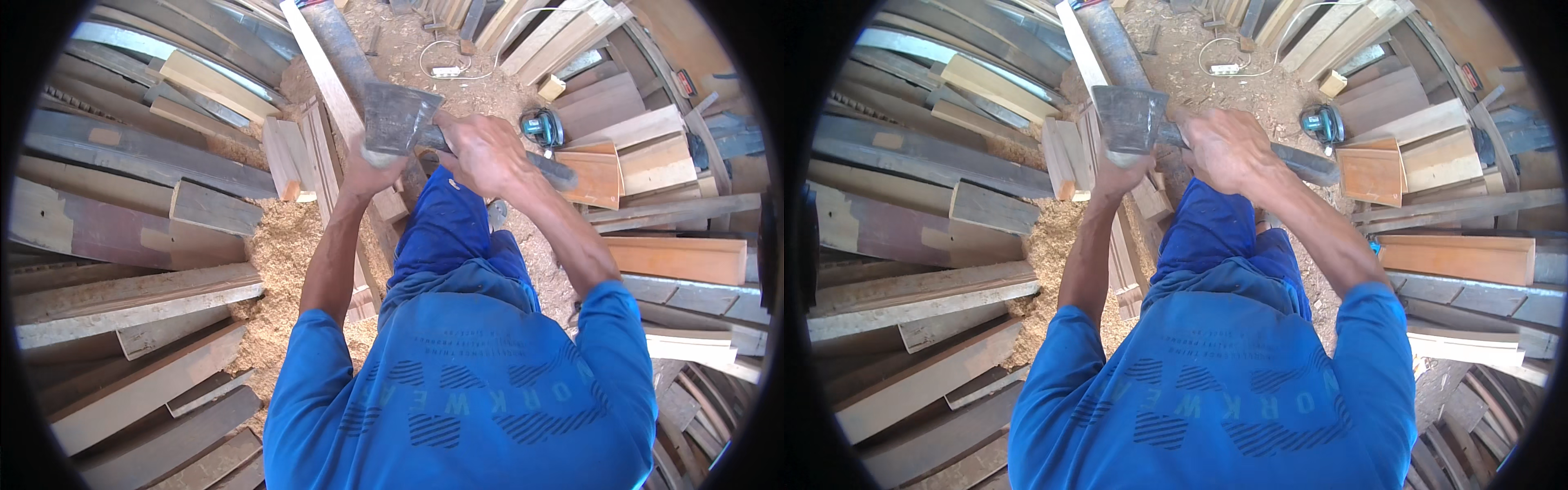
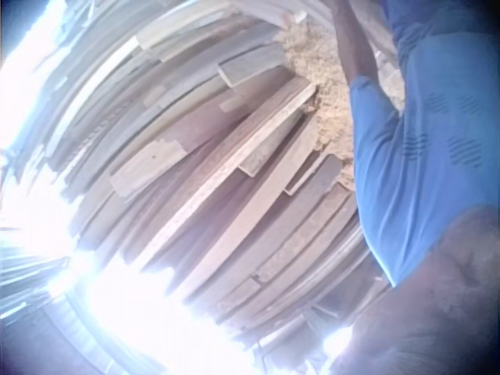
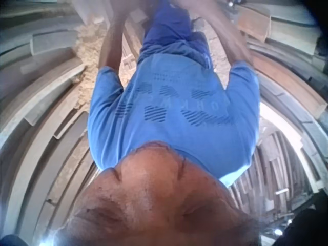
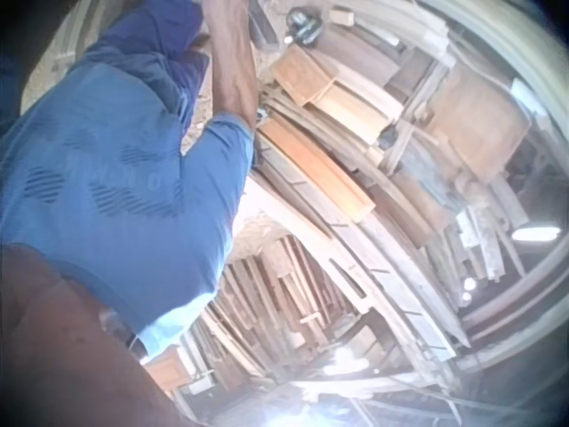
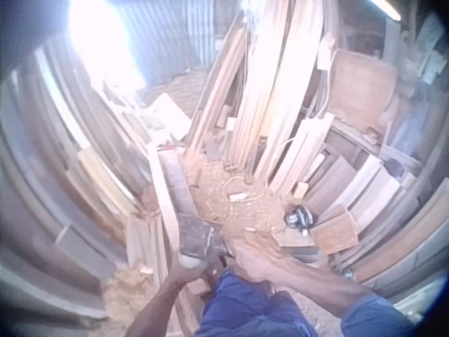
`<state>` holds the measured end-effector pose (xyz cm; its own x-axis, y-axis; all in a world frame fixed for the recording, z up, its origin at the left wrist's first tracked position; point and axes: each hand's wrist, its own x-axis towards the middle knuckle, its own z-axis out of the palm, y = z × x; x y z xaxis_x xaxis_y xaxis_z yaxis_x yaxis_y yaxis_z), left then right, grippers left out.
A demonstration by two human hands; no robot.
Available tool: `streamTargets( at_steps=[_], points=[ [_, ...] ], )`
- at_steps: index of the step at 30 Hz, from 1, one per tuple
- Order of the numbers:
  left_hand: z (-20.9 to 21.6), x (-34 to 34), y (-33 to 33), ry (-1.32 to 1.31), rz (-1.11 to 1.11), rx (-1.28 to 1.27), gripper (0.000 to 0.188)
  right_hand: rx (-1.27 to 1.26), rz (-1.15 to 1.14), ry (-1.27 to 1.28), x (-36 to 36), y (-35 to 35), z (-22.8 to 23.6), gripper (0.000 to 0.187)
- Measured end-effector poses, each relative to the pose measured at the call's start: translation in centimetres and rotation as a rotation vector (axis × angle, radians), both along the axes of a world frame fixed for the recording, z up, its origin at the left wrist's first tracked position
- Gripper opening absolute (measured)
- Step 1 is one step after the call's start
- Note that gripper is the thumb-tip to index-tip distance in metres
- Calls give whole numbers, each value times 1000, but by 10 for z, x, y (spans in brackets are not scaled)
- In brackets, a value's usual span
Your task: The person repositions wooden planks by hand and shapes joints into the wood by striking a chisel with an axe.
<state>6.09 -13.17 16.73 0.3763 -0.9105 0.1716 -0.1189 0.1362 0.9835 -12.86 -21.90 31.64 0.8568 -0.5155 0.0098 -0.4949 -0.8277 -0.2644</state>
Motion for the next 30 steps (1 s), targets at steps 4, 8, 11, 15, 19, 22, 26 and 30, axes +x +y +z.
streamTargets(
  at_steps=[4, 8, 11, 15, 19, 22, 26, 30],
  points=[
    [-24, -14, 0, -215, 69, -240, 23, 104, -69, -315, -7, 9, -5, 19],
    [-22, -1, -9, -216, -13, -265, 14, 159, 42, -706, -2, 5, 8, 15],
    [1, -3, -6, 103, 60, -210, 12, 153, 29, -900, 0, 3, 26, 25],
    [32, -2, -17, -58, 119, -142, 14, 166, -56, -999, -17, 5, 43, 13],
    [37, -4, -22, -66, 112, -126, 15, 243, -191, -1207, -22, 5, 47, 10],
    [35, -3, -23, -55, 101, -103, 15, 247, -218, -1260, -26, 4, 48, 10],
    [27, 1, -23, -127, 75, -159, 13, 196, -232, -1253, -33, 3, 49, 11],
    [25, -8, -14, -130, 112, -156, 13, 172, -156, -1309, -32, -1, 52, 9]
  ],
)
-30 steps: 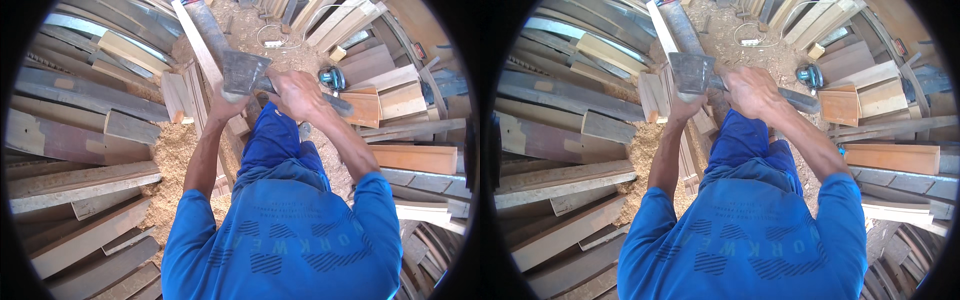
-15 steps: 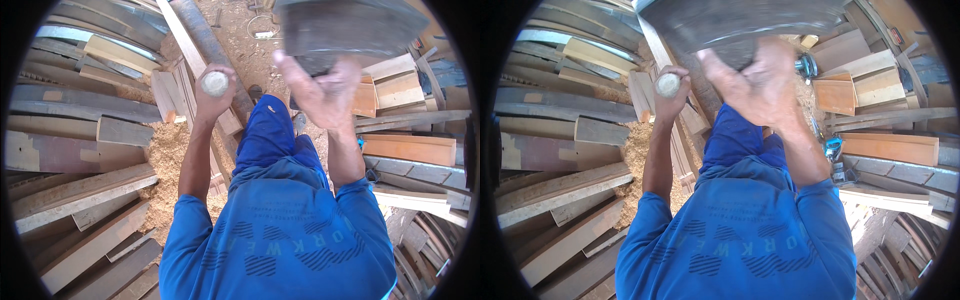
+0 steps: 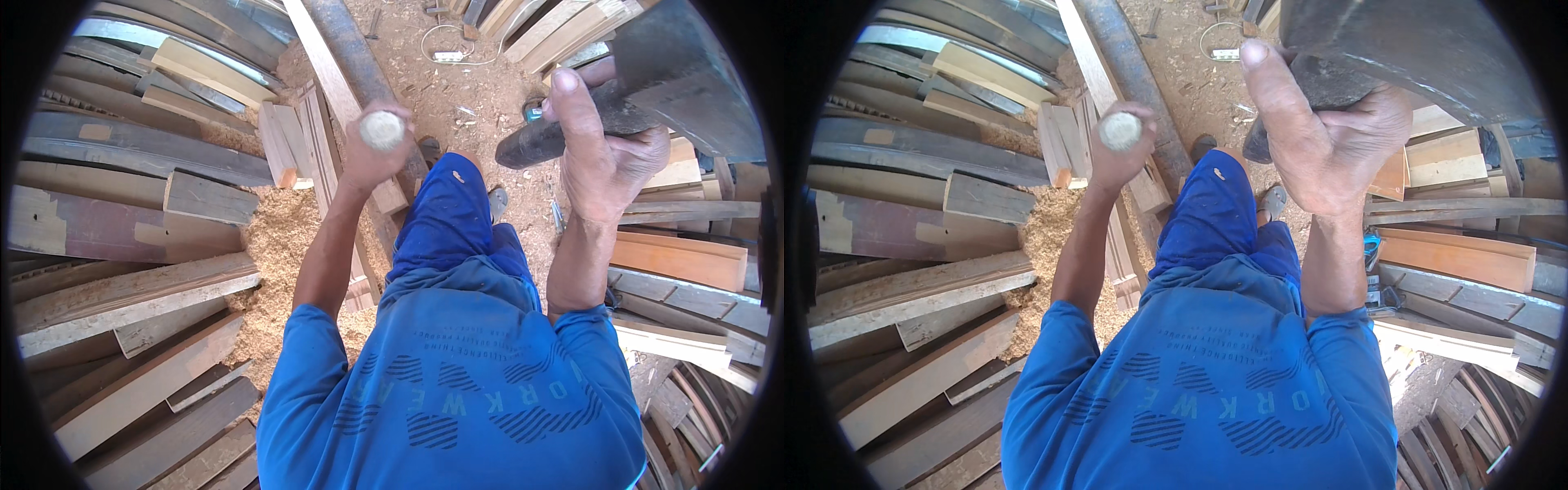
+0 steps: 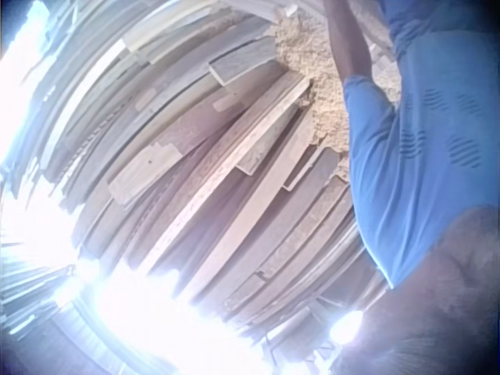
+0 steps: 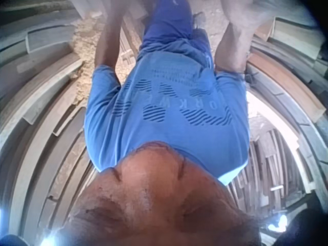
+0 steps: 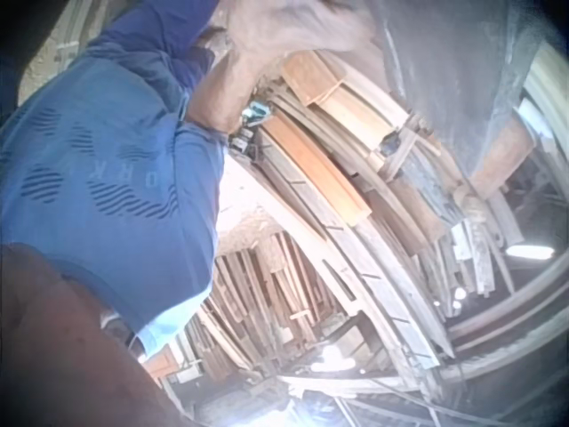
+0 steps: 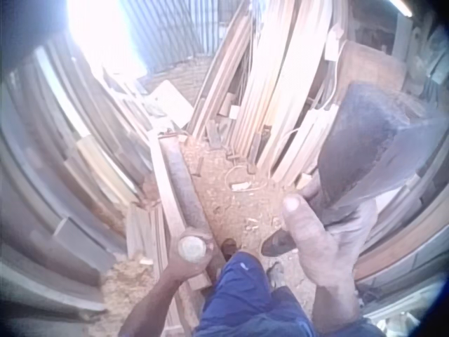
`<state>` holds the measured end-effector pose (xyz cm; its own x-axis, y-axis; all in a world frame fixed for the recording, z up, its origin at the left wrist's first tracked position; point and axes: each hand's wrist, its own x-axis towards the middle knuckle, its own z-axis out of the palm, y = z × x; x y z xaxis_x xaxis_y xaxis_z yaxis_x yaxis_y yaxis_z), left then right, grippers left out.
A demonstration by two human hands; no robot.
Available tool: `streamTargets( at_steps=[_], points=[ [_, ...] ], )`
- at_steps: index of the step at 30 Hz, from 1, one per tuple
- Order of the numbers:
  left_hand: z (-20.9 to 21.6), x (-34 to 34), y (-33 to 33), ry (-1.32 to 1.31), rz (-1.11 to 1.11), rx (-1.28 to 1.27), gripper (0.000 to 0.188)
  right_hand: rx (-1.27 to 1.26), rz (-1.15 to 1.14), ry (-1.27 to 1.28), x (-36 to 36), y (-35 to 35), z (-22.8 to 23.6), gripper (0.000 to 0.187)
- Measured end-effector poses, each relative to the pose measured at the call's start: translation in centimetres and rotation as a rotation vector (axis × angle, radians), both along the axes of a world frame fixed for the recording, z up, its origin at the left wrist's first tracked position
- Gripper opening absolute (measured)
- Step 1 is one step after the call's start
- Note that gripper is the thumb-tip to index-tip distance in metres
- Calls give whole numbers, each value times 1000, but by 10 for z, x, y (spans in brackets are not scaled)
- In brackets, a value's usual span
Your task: The person repositions wooden planks by hand and shapes joints into the wood by striking a chisel with an axe.
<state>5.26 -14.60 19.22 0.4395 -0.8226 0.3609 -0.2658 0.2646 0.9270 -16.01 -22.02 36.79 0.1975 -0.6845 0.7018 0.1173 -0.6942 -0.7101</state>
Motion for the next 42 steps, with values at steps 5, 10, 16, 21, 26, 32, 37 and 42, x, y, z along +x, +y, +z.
streamTargets(
  at_steps=[5, 10, 16, 21, 26, 32, 37, 42],
  points=[
    [-4, 1, 5, -82, -152, -233, 20, -17, 51, -203, 19, 6, 16, 10],
    [-6, 19, 8, 38, -105, -98, 16, -42, 63, -296, 34, 9, 24, 10],
    [-3, 11, 9, 19, -139, -61, 17, -231, -1, 912, 26, 3, -23, 14],
    [-28, 9, 3, 121, 30, 157, 20, -218, 65, 1038, 36, -15, -60, 19],
    [-8, 7, 5, 43, -150, 11, 19, 208, 71, 605, 35, 7, -33, 17],
    [-13, -5, 17, 42, -56, -80, 26, -165, 103, 1173, 40, -4, -71, 19],
    [-40, 18, 17, -93, -126, -28, 30, -90, 179, 663, 40, 7, -45, 32],
    [-56, 10, 14, 5, -111, 53, 42, -178, 193, 1205, 44, -10, -98, 27]
  ],
)
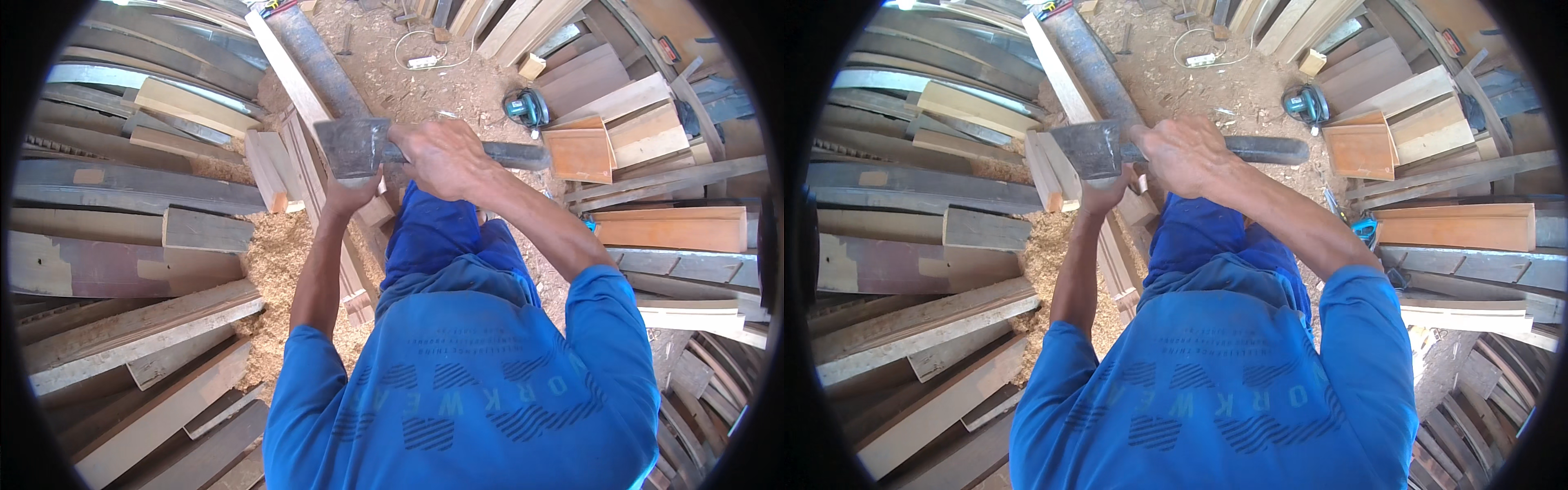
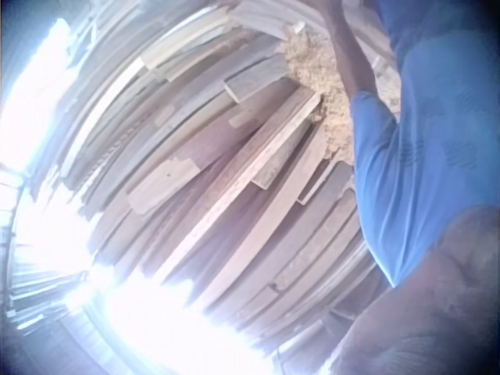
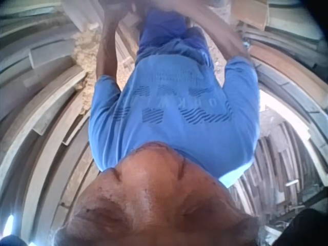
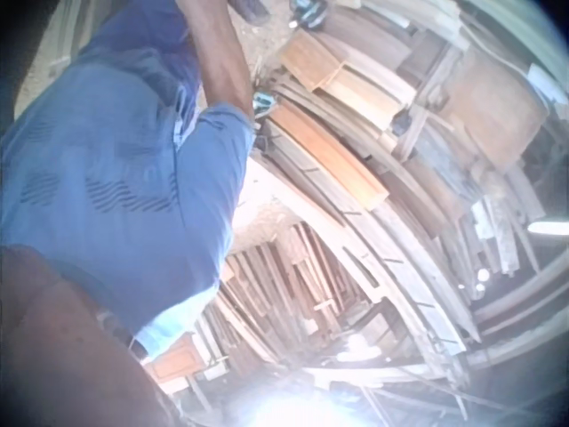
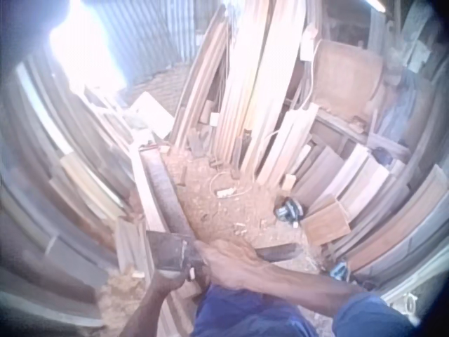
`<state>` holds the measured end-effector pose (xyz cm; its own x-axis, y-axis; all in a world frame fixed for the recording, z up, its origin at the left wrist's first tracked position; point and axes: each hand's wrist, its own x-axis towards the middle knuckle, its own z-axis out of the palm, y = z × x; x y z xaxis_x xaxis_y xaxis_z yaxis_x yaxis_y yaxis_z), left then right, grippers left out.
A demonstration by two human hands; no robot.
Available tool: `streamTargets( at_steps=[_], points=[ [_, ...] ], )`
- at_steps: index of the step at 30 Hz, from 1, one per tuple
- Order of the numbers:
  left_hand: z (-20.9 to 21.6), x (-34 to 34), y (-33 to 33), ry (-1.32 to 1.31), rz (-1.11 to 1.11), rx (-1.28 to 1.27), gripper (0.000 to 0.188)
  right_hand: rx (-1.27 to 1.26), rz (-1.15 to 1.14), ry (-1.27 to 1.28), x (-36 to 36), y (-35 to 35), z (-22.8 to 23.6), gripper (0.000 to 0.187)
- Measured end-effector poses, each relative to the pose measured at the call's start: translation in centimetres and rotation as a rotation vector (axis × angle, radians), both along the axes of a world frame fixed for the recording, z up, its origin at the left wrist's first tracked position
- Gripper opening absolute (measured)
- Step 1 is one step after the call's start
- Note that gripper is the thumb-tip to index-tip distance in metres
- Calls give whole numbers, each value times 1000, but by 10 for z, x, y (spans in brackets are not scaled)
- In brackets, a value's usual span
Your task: The person repositions wooden planks by hand and shapes joints into the wood by striking a chisel with an axe.
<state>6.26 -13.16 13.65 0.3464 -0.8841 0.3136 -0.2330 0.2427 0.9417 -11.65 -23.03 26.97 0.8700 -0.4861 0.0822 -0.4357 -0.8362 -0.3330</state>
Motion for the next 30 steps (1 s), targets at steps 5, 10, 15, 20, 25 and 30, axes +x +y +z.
streamTargets(
  at_steps=[5, 10, 15, 20, 25, 30],
  points=[
    [11, -9, -2, -51, 123, -129, 39, 198, -78, -183, -6, 16, 40, 17],
    [42, -12, -20, 47, 357, -76, 26, 355, -35, -613, -5, 20, 43, 10],
    [67, -6, -22, 92, 146, -72, 14, 300, -134, -791, -29, 26, 83, 14],
    [65, 0, -25, -52, 93, -58, 11, 395, -260, -942, -41, 27, 87, 8],
    [60, 1, -25, -20, 81, -60, 10, 411, -282, -1018, -43, 30, 87, 8],
    [56, -2, -19, -4, -73, -82, 13, 378, -325, -1023, -44, 32, 84, 7]
  ],
)
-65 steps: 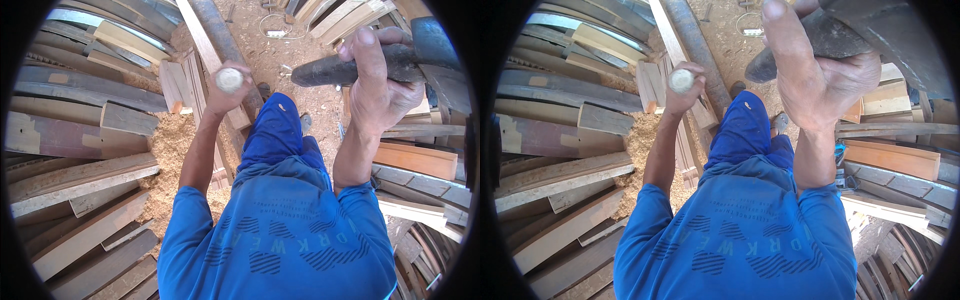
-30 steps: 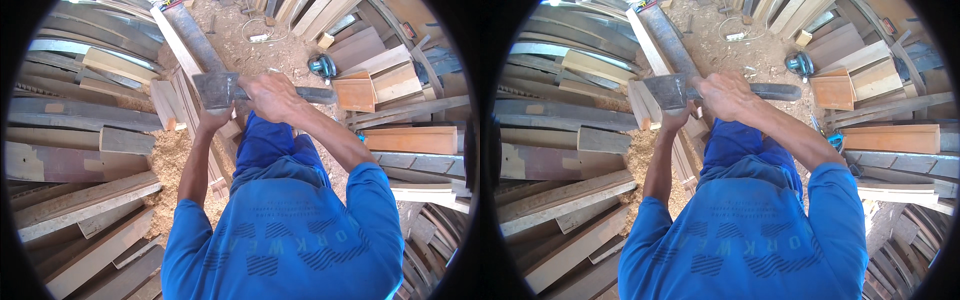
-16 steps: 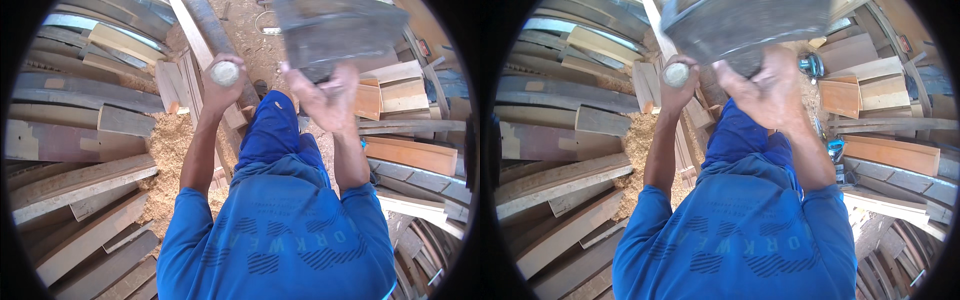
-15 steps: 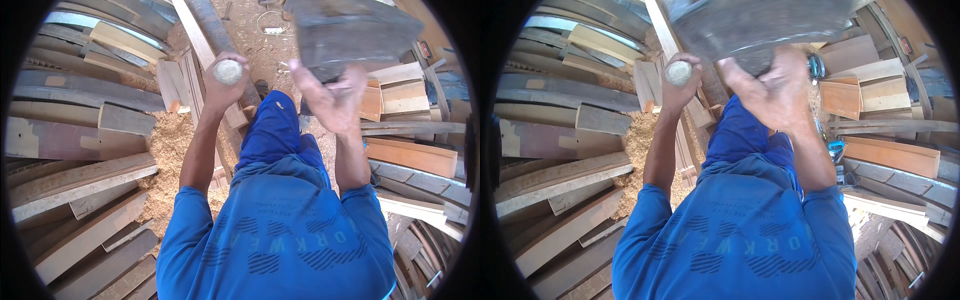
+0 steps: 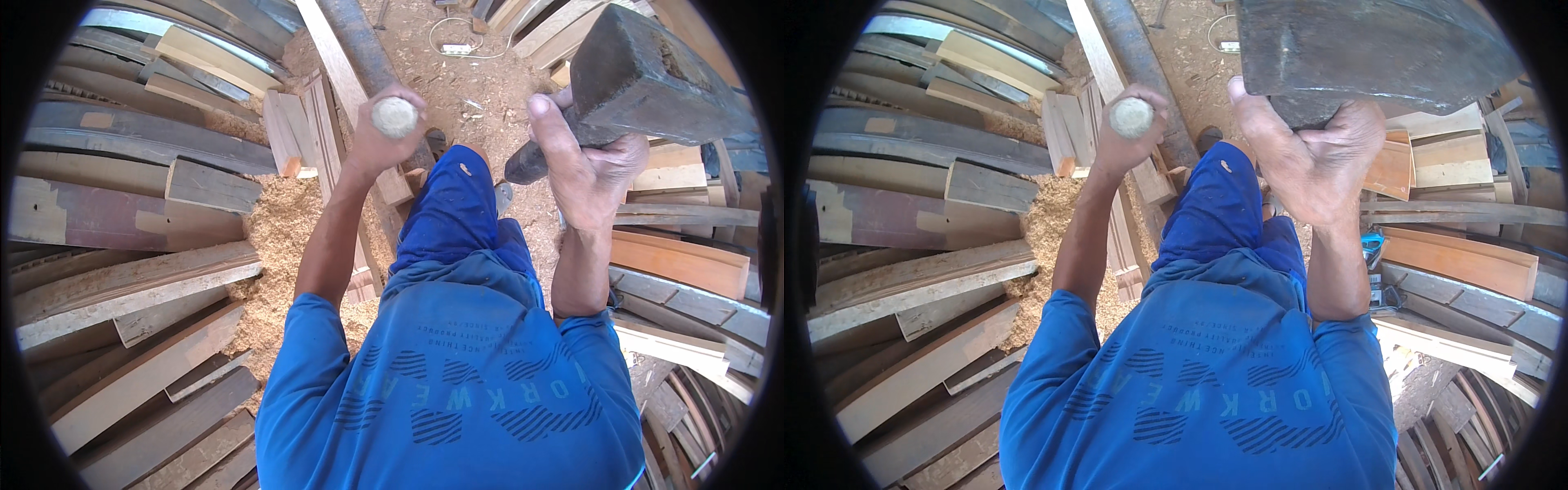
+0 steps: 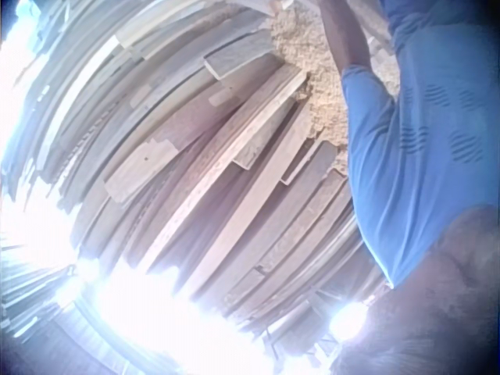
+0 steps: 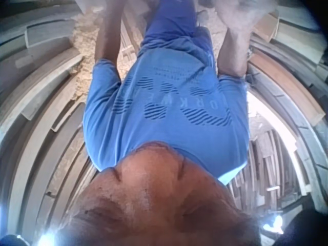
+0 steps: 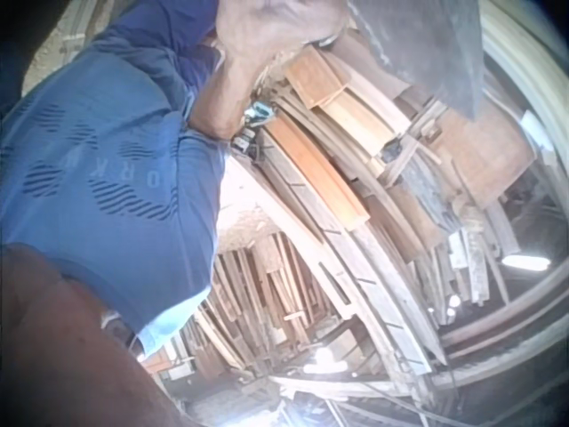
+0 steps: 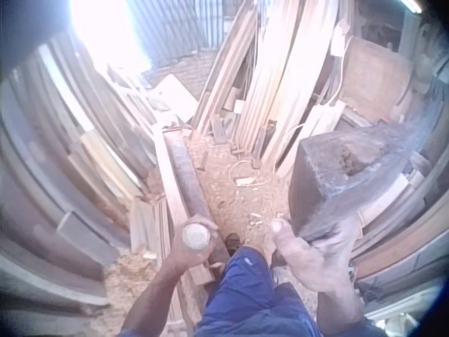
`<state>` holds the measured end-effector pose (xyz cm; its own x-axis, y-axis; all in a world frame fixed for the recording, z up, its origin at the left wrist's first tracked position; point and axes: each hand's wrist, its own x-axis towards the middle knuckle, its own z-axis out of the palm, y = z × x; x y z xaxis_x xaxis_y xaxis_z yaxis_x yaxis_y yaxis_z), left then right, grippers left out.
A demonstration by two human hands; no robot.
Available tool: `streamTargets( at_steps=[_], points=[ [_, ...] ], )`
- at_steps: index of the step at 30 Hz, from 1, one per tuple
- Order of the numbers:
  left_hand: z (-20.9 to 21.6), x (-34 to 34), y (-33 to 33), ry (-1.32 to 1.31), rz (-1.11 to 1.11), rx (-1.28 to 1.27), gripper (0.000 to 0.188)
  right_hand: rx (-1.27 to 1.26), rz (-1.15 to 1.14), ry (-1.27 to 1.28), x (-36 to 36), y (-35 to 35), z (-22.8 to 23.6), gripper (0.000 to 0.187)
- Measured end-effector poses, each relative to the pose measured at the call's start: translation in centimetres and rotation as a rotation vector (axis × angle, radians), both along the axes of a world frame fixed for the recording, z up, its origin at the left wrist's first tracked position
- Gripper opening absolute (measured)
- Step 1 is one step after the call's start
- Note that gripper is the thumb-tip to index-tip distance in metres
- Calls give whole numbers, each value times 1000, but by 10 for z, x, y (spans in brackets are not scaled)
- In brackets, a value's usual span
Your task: The person repositions wooden planks by hand and shapes joints into the wood by striking a chisel with an axe.
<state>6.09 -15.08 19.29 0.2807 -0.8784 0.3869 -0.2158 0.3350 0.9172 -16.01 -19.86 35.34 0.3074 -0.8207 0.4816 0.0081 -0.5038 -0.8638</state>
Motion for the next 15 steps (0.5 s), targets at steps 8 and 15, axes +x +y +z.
streamTargets(
  at_steps=[8, 15],
  points=[
    [2, 4, 1, -8, 18, 5, 14, -116, 10, -97, 12, 1, 10, 11],
    [-1, -9, 6, 142, 75, 120, 18, -395, 161, 1060, 36, -25, -51, 23]
  ],
)
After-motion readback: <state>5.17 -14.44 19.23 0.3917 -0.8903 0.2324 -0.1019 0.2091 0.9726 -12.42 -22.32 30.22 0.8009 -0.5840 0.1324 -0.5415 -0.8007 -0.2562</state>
